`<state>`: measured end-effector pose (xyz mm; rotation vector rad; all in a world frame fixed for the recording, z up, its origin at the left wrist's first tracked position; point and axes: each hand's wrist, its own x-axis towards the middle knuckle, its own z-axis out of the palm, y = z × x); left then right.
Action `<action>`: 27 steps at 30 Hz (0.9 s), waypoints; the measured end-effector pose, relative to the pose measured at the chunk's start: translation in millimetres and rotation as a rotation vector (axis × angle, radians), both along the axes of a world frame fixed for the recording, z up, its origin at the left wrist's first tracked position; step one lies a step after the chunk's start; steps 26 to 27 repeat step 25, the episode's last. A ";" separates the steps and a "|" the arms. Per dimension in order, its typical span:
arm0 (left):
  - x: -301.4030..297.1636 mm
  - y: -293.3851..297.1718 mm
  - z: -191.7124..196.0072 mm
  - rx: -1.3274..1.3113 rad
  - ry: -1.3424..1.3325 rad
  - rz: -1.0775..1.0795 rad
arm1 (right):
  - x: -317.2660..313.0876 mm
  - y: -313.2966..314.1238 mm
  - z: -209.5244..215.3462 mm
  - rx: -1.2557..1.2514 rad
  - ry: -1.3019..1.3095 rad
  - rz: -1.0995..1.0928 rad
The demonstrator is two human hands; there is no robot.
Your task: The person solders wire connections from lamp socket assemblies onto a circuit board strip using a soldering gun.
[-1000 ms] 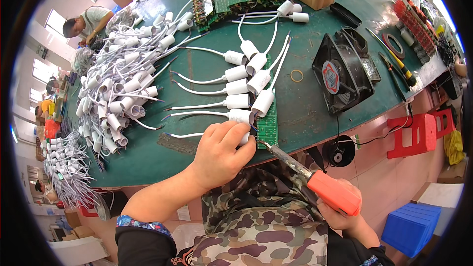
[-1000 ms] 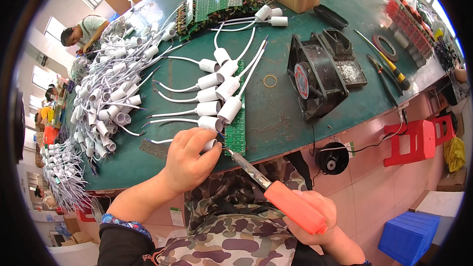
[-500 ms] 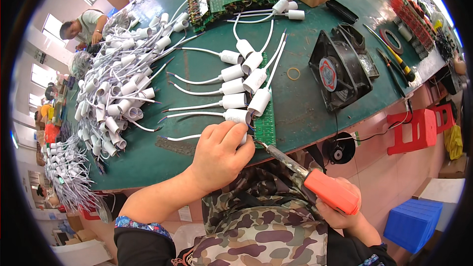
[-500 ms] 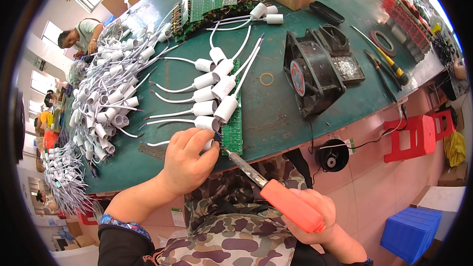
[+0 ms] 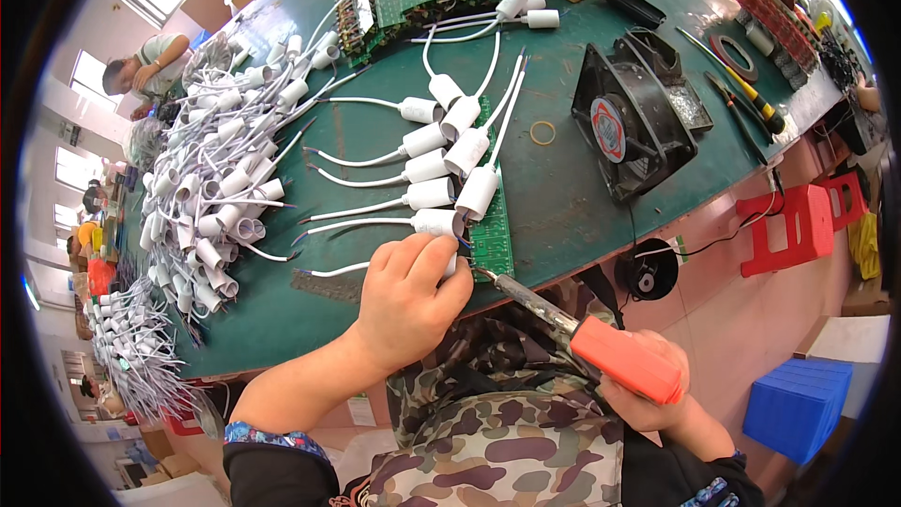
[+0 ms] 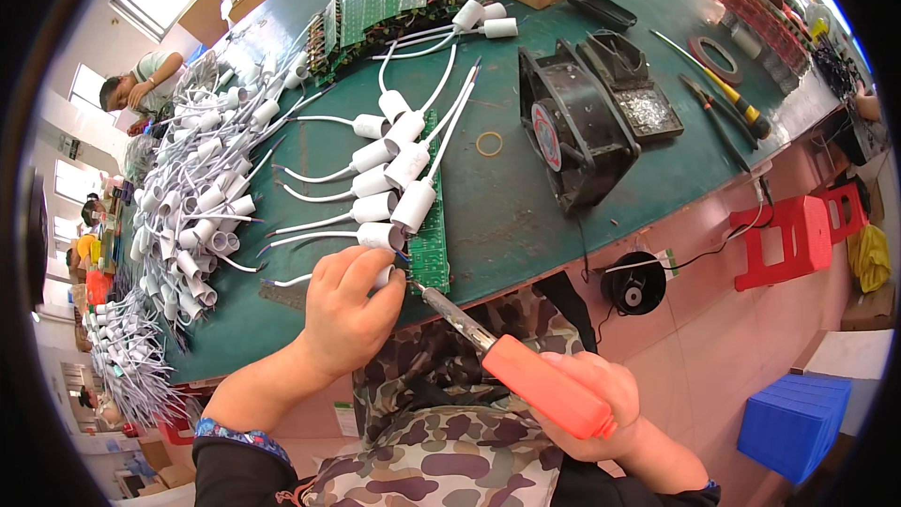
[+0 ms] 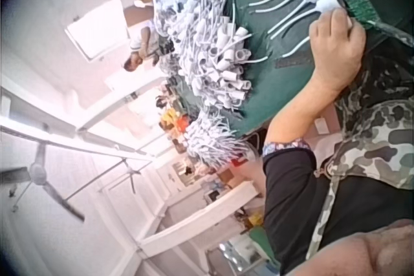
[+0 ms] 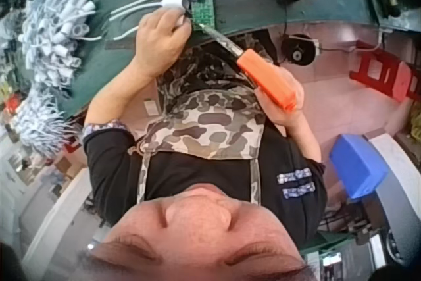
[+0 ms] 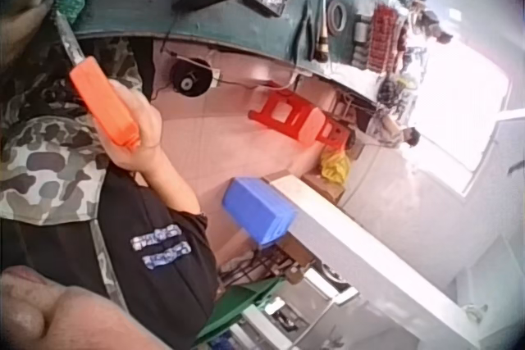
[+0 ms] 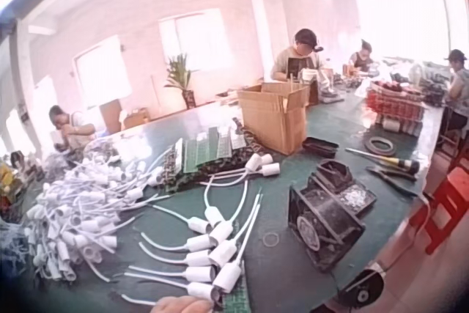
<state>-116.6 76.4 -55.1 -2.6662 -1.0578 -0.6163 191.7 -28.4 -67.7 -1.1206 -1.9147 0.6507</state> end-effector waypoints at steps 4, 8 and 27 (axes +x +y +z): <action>-0.4 -0.4 1.2 0.000 -0.001 0.002 | 9.8 3.1 -2.8 -0.033 0.074 0.047; -0.2 -0.2 1.3 0.003 0.006 0.007 | 14.8 2.1 -6.2 0.004 0.053 0.094; -1.1 -1.4 3.2 -0.038 -0.001 -0.003 | 19.2 -2.3 -15.3 0.073 0.081 0.092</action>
